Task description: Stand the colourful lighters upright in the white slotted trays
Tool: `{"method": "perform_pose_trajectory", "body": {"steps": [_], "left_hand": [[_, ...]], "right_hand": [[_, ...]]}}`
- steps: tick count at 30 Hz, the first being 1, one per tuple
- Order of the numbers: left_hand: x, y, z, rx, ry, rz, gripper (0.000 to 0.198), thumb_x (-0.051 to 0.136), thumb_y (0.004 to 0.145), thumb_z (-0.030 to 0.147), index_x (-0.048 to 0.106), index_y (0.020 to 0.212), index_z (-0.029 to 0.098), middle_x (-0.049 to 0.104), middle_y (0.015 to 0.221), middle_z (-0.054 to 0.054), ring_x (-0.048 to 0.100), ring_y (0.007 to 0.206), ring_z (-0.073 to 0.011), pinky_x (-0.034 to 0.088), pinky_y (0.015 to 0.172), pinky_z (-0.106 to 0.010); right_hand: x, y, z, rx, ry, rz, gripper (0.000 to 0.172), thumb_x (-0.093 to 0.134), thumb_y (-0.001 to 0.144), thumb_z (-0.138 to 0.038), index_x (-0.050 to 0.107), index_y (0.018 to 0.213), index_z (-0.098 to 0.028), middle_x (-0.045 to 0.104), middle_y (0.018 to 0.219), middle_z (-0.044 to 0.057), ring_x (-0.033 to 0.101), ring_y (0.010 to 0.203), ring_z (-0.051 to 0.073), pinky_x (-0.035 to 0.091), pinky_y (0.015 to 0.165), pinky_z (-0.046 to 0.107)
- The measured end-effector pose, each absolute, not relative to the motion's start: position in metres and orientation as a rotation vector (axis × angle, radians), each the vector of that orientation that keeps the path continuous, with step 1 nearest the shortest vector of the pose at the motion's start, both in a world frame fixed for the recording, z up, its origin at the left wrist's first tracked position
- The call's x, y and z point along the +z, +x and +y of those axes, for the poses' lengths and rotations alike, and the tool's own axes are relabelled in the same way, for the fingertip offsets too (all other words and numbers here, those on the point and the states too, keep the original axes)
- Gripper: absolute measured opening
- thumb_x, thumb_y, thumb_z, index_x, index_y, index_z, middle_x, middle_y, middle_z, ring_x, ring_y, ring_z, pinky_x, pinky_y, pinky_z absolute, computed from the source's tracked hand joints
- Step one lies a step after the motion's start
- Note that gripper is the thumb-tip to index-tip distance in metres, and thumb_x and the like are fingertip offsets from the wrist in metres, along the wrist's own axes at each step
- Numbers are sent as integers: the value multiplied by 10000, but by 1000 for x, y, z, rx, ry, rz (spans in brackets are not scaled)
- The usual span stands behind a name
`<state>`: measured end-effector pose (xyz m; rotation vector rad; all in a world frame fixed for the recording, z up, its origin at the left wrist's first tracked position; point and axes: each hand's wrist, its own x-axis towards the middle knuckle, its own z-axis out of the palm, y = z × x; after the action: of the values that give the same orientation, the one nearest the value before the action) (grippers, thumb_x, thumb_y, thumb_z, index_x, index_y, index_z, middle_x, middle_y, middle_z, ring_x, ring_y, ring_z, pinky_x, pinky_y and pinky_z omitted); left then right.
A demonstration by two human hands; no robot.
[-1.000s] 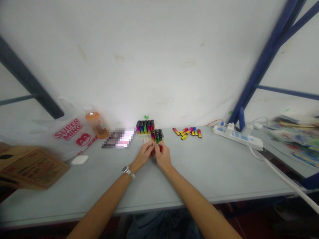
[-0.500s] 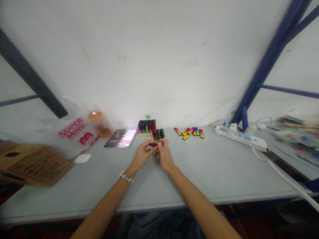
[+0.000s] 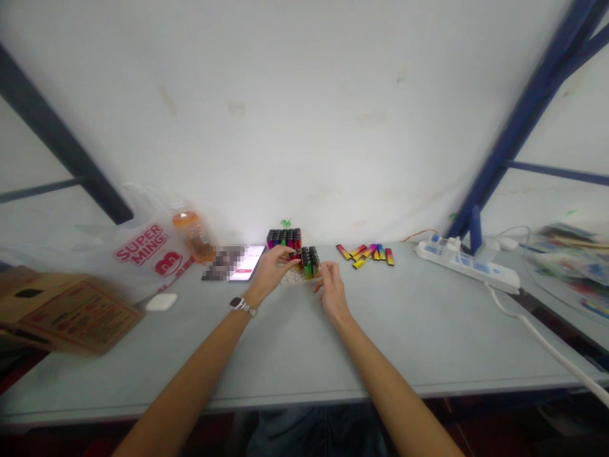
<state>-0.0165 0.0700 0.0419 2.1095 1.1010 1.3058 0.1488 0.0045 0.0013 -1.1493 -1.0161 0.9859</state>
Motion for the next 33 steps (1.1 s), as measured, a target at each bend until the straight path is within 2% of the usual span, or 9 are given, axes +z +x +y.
{"method": "perform_pose_trajectory", "body": {"steps": [3, 7, 12, 17, 21, 25, 30, 33], "left_hand": [[37, -13, 77, 1275, 2133, 1040, 207, 690, 794, 281, 661, 966, 168, 629, 944, -54, 637, 769, -152, 557, 733, -308], [28, -11, 84, 1267, 2081, 1060, 241, 720, 760, 269, 653, 973, 176, 644, 848, -31, 621, 762, -156, 540, 718, -302], [18, -8, 84, 1310, 1956, 1111, 242, 758, 712, 279, 613, 873, 171, 644, 727, -1, 616, 672, -143, 516, 630, -265], [11, -8, 80, 1358, 1907, 1127, 241, 747, 718, 360, 641, 804, 162, 681, 737, -30, 633, 672, -165, 528, 666, -304], [1, -11, 83, 1370, 1862, 1152, 251, 736, 706, 389, 668, 759, 153, 694, 746, -43, 637, 690, -177, 521, 695, -315], [-7, -14, 85, 1314, 1851, 1153, 239, 737, 678, 388, 675, 702, 159, 674, 705, -38, 617, 652, -179, 512, 670, -321], [11, -18, 70, 1440, 2035, 1262, 207, 724, 713, 343, 675, 822, 173, 629, 807, -42, 590, 733, -187, 507, 734, -341], [32, -10, 46, 1670, 2130, 1324, 139, 626, 820, 291, 633, 908, 183, 580, 908, -62, 571, 876, -211, 492, 830, -365]], "right_hand": [[0, 148, 4, 959, -1140, -1046, 362, 448, 865, -592, 482, 958, -244, 585, 839, -20, 544, 517, 100, 288, 325, 183], [0, 147, 4, 932, -1113, -1080, 343, 430, 890, -563, 470, 854, -224, 584, 823, -14, 544, 521, 94, 303, 371, 194], [-2, 147, 4, 909, -1115, -1120, 350, 431, 896, -564, 478, 834, -222, 583, 778, -21, 529, 512, 97, 315, 393, 204], [-6, 148, 6, 888, -1131, -1123, 329, 448, 891, -544, 472, 818, -224, 557, 684, -34, 510, 489, 107, 325, 405, 211], [-9, 150, 11, 841, -1135, -1126, 234, 559, 819, -432, 456, 798, -222, 535, 675, -48, 464, 474, 99, 352, 434, 219], [-12, 154, 14, 792, -1167, -1159, 150, 542, 789, -349, 483, 762, -214, 506, 648, -48, 440, 498, 105, 359, 467, 223], [-13, 177, 10, 633, -1302, -1211, 120, 523, 788, -321, 503, 737, -214, 511, 626, -31, 461, 566, 140, 379, 547, 257], [-12, 207, 9, 424, -1441, -1267, 102, 512, 796, -312, 532, 767, -217, 565, 716, 1, 507, 663, 173, 420, 650, 301]]}}
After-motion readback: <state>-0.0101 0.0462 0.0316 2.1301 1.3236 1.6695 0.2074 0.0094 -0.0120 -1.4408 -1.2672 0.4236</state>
